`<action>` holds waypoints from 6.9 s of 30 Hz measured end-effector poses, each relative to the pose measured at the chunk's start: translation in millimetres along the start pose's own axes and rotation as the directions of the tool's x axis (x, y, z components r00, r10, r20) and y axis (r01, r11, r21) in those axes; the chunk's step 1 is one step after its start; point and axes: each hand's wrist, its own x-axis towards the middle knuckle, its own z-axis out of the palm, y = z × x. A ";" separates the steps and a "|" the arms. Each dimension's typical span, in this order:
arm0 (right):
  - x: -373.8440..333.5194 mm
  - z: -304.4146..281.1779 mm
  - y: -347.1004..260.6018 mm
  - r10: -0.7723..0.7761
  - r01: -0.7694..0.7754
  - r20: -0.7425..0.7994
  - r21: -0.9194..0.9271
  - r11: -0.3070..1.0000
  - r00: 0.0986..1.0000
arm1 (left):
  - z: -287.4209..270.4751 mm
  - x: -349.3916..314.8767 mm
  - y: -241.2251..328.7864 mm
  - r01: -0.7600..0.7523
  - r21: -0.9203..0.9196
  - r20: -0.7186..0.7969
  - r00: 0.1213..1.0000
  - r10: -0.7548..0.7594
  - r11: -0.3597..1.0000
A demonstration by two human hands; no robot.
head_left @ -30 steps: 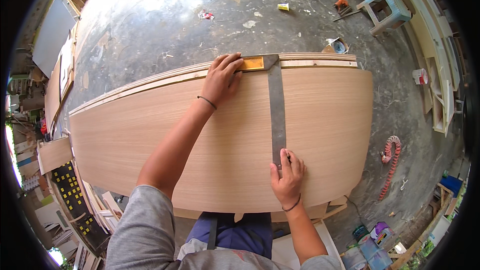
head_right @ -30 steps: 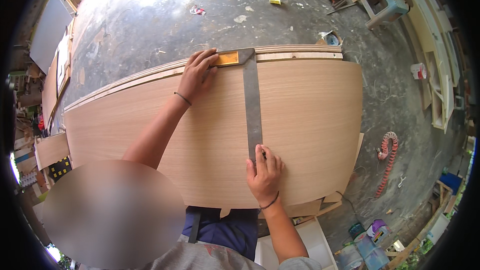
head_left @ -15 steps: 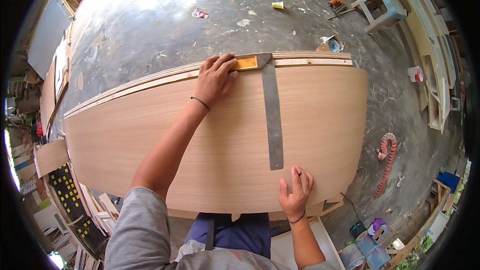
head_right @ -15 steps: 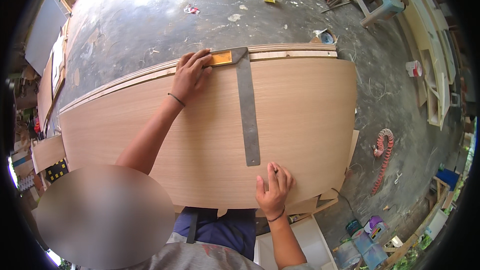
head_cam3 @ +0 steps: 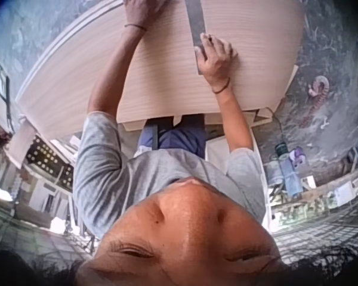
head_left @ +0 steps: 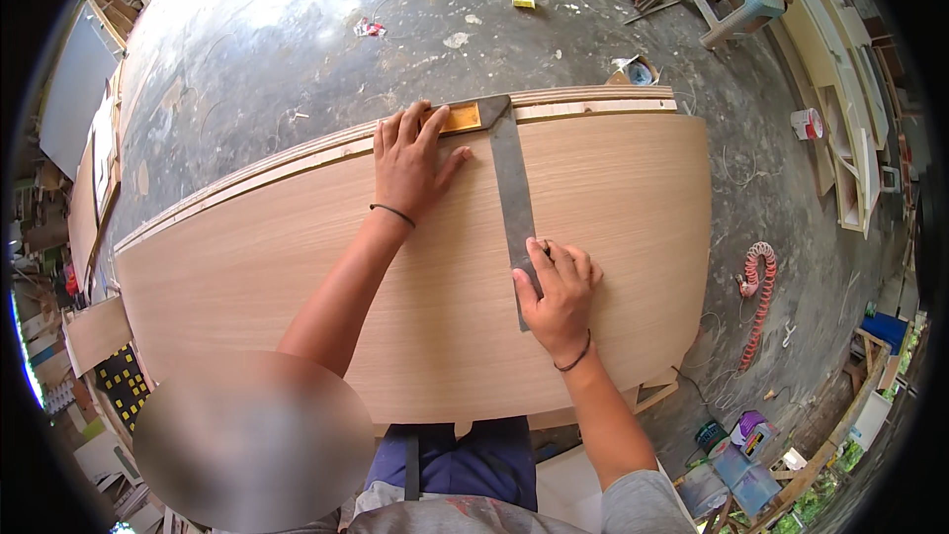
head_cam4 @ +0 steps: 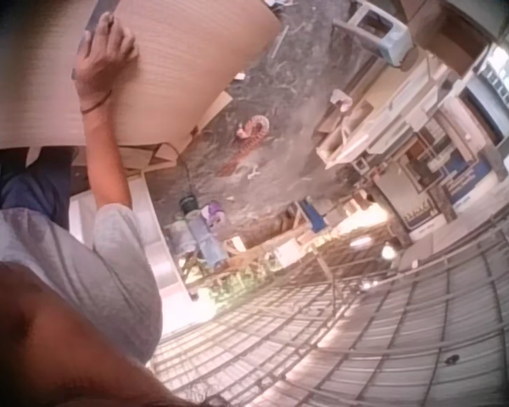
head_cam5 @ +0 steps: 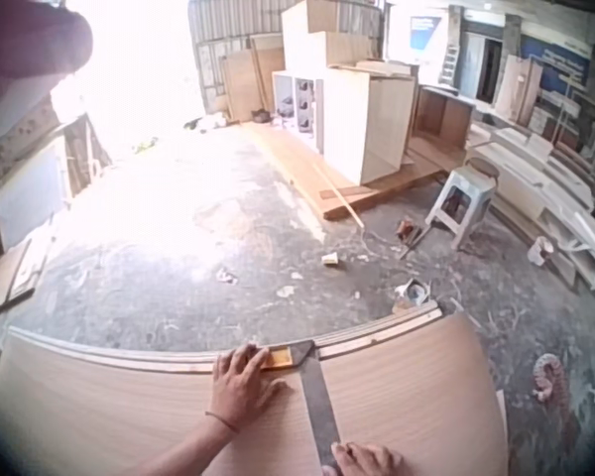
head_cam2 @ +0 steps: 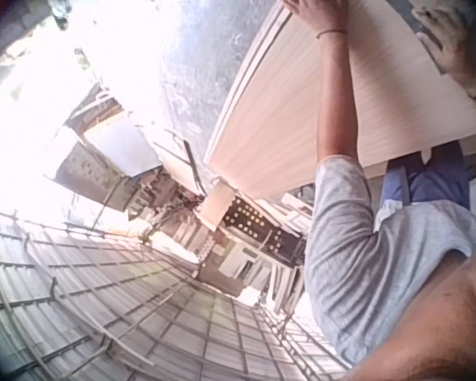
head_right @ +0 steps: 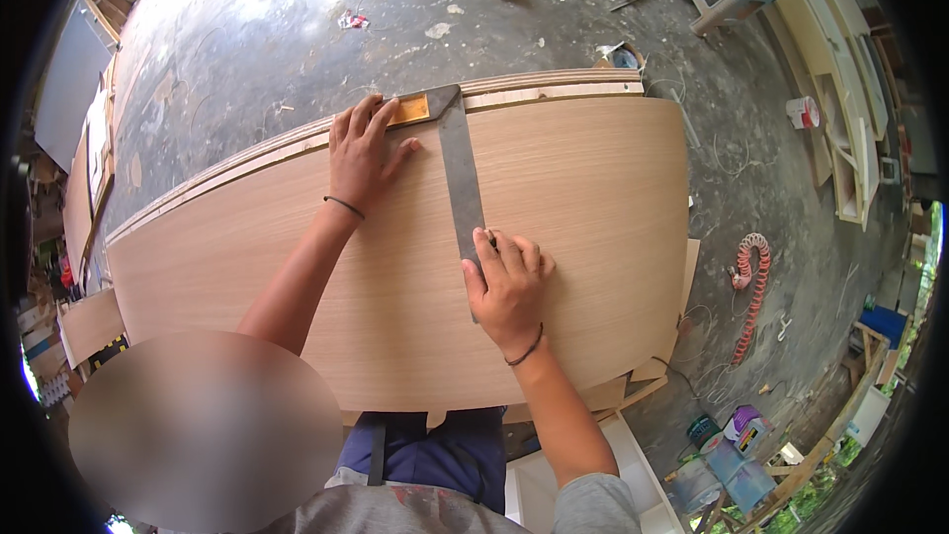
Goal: The person picks up a curved wooden panel, places it on a stack of boards, and uses a try square and a pencil to draw measurement lines on the surface. They then use a utility knife to score along a wooden guide strip on the panel.
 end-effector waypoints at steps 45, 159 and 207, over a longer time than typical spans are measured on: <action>-6.7 13.0 -2.8 0.036 -0.036 0.000 0.050 0.998 0.999 | -9.1 0.8 -16.0 -0.087 -0.066 0.040 0.995 0.089 0.994; -53.4 -64.3 20.9 0.552 -0.519 0.047 0.414 0.747 0.832 | -7.1 33.9 -32.1 -0.262 0.014 0.140 0.956 0.258 0.965; -286.6 -37.2 -57.1 0.420 -0.279 0.763 0.595 -0.754 0.491 | -61.2 -179.6 141.3 -0.312 -0.085 0.408 0.855 0.319 0.946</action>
